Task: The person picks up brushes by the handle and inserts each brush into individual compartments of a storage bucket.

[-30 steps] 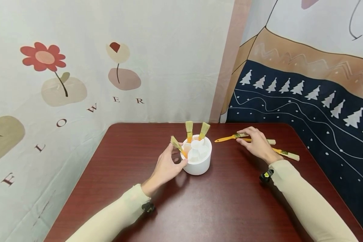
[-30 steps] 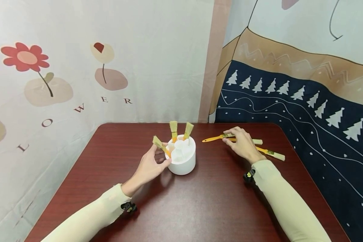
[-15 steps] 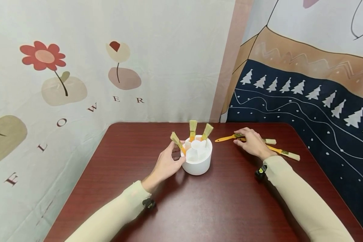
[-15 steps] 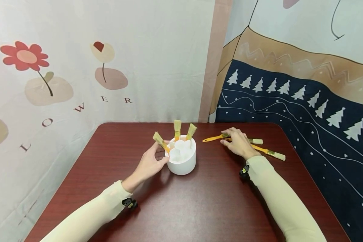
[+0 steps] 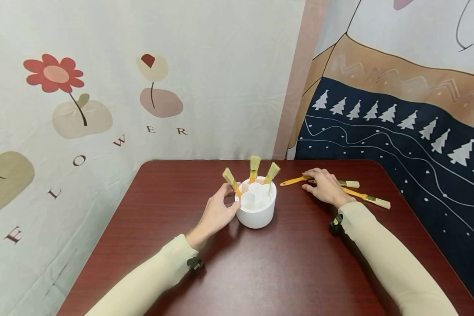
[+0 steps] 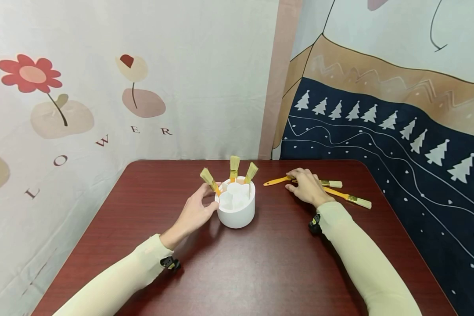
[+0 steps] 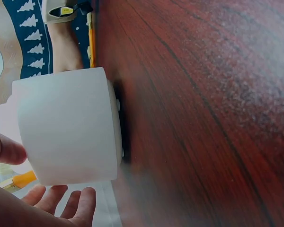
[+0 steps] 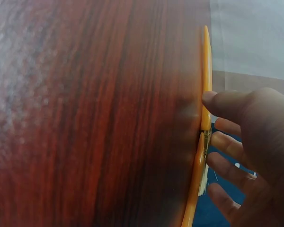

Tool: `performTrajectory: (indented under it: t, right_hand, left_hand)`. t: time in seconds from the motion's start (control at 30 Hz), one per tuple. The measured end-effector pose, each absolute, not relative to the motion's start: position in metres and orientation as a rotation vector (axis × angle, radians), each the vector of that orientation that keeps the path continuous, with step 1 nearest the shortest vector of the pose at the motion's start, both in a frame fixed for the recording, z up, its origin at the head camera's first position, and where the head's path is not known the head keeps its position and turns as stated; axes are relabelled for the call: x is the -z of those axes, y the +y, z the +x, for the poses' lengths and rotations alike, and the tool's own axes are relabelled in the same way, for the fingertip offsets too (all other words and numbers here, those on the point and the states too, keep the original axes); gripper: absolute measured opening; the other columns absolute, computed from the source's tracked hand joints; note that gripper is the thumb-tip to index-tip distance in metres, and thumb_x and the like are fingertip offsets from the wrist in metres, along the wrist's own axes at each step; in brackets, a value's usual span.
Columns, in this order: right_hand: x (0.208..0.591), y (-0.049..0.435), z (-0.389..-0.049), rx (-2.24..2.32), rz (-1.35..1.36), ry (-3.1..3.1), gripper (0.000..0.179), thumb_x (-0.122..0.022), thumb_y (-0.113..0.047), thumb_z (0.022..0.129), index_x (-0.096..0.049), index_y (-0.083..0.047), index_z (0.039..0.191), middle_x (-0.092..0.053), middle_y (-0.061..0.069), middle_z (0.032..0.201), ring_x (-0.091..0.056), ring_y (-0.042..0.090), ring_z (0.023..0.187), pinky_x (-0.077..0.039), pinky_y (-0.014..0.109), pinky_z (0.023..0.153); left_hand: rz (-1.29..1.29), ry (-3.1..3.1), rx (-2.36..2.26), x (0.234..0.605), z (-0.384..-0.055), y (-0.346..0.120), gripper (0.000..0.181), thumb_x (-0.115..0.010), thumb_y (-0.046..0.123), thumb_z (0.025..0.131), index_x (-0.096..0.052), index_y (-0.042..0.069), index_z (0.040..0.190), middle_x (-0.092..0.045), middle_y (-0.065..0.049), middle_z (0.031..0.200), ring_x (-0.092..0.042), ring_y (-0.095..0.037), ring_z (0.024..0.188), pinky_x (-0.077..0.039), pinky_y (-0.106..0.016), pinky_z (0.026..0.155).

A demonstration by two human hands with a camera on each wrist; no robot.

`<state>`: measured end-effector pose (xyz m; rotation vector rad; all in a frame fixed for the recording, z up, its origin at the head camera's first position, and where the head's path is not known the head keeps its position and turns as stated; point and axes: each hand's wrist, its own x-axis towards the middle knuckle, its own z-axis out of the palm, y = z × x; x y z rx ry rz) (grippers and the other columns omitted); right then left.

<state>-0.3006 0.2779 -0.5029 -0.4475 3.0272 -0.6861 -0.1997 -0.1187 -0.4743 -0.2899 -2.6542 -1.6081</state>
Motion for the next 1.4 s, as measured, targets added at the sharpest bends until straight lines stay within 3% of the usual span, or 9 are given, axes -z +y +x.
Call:
performTrajectory:
  t: [0.43,0.83,1.4]
  right_hand:
    - [0.505,0.275,-0.303,0.627,-0.490,3.049,0.044,-0.078,-0.017,0.112,-0.073,-0.004,0.154,-0.068,0.020,0.161,-0.056,0.048,0.151,-0.045,0.072,0.124]
    - [0.502,0.269,-0.300,0.670,-0.514,3.039,0.043,-0.077,-0.015,0.113,-0.074,-0.004,0.154,-0.071,0.020,0.157,-0.057,0.047,0.148,-0.045,0.072,0.124]
    - [0.504,0.265,-0.304,0.582,-0.448,3.118,0.044,-0.076,-0.020,0.114,-0.073,-0.003,0.154,-0.070,0.026,0.156,-0.055,0.052,0.146,-0.047,0.071,0.117]
  left_hand:
    - [-0.221,-2.611,1.602,0.479,-0.193,-0.121,0.053,-0.078,0.015,0.105,-0.061,0.006,0.154,-0.074,-0.017,0.153,-0.074,-0.034,0.143,-0.067,-0.054,0.116]
    - [-0.167,-2.574,1.522,0.474,-0.173,-0.114,0.041,-0.088,0.025,0.099,-0.064,0.007,0.127,-0.072,-0.013,0.139,-0.073,-0.034,0.137,-0.070,-0.050,0.109]
    - [-0.226,-2.603,1.474,0.476,-0.170,-0.112,0.046,-0.092,0.033,0.099,-0.071,0.010,0.132,-0.073,-0.012,0.137,-0.075,-0.033,0.132,-0.072,-0.050,0.104]
